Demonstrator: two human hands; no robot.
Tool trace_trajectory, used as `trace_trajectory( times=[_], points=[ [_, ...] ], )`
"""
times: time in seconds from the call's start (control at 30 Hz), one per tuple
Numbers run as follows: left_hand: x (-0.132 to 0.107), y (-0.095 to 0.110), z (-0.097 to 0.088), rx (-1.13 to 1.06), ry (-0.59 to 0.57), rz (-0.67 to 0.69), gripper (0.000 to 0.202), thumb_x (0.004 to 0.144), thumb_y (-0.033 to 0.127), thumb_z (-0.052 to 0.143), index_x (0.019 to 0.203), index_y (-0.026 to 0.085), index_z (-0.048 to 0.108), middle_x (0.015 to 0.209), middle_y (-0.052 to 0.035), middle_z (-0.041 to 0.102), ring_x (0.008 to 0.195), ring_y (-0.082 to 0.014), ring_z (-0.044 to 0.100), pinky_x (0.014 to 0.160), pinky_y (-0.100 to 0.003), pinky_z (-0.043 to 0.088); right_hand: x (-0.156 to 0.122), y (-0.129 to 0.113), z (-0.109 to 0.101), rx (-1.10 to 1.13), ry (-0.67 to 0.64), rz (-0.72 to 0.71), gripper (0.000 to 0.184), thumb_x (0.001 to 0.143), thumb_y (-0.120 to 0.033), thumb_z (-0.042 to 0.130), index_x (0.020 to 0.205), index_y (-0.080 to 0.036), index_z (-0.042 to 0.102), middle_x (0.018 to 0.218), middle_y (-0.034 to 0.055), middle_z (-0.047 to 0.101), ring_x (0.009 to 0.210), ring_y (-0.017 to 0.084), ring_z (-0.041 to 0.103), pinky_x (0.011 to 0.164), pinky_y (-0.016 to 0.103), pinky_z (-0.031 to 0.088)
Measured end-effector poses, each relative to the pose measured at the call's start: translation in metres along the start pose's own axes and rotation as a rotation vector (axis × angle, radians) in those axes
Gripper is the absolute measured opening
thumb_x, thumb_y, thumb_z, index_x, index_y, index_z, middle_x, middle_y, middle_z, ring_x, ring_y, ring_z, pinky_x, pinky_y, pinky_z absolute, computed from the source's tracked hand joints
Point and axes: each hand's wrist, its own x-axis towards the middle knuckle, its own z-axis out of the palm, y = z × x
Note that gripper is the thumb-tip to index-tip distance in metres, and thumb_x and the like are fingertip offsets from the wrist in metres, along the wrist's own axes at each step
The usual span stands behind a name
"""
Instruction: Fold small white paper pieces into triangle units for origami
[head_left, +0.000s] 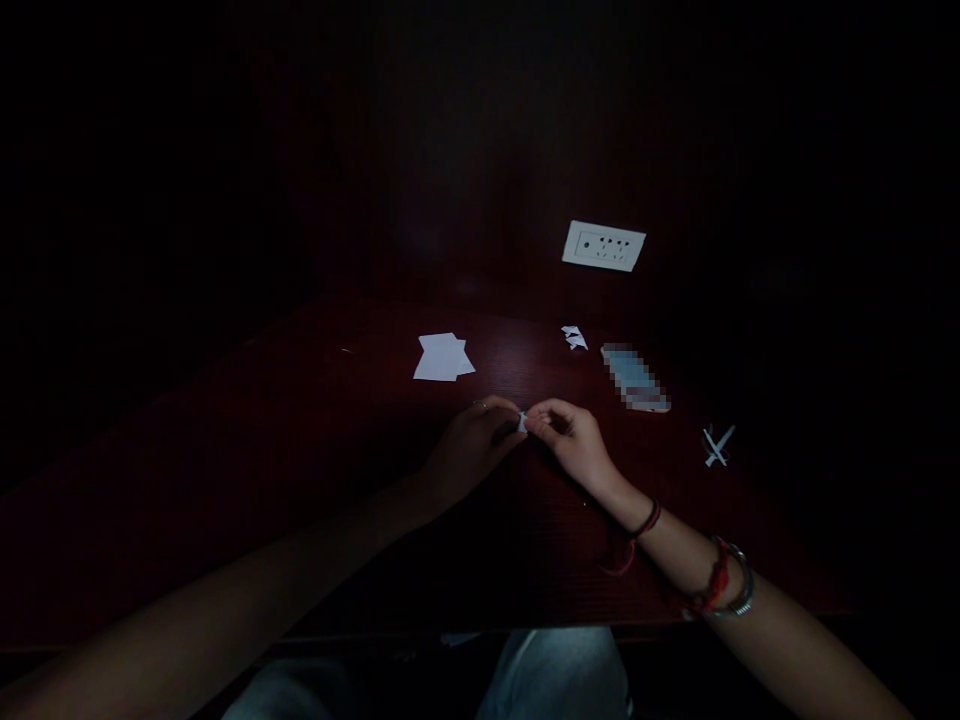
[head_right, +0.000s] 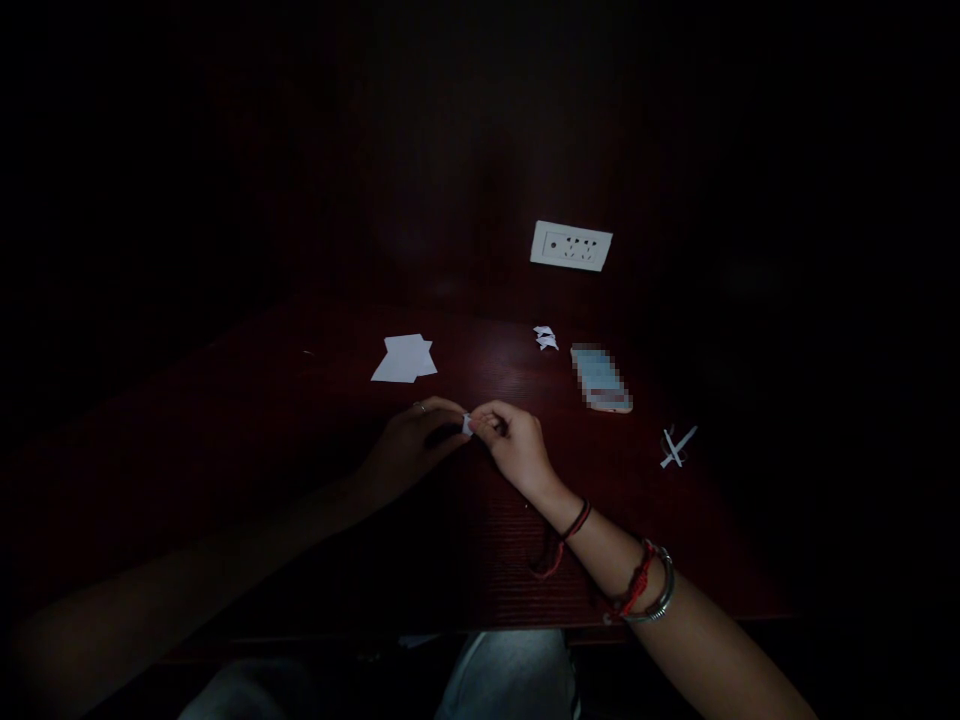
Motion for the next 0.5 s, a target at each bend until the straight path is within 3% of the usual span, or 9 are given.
trace_trajectory(
  times=[0.27, 0.5],
  points=[
    [0.0003, 0.0002, 0.0028, 0.084, 0.052, -0.018, 0.004, 0.079, 0.017, 0.048, 0.077, 0.017, 0.052, 0.089, -0.0011, 0.053, 0.083, -0.0136, 0.05, 0.079, -0.028, 0.04, -0.0036, -0.0086, -0.0003, -0.121, 0.016, -0.108, 0.008, 0.076, -0.02, 0.05, 0.074, -0.018, 0.058, 0.071, 0.0002, 0.058, 0.067, 0.012, 0.052, 0.064, 0.021, 0.04],
    [-0.0015, -0.0051, -0.001, 0.188, 0.008, 0.056, 0.025, 0.078, 0.028, 0.054, 0.101, 0.021, 0.047, 0.104, -0.0025, 0.048, 0.094, -0.0165, 0.048, 0.082, -0.031, 0.038, -0.0029, -0.0086, -0.0022, -0.06, 0.091, -0.054, 0.008, 0.075, -0.021, 0.049, 0.076, -0.018, 0.056, 0.072, 0.001, 0.057, 0.067, 0.012, 0.052, 0.063, 0.022, 0.04]
  ],
)
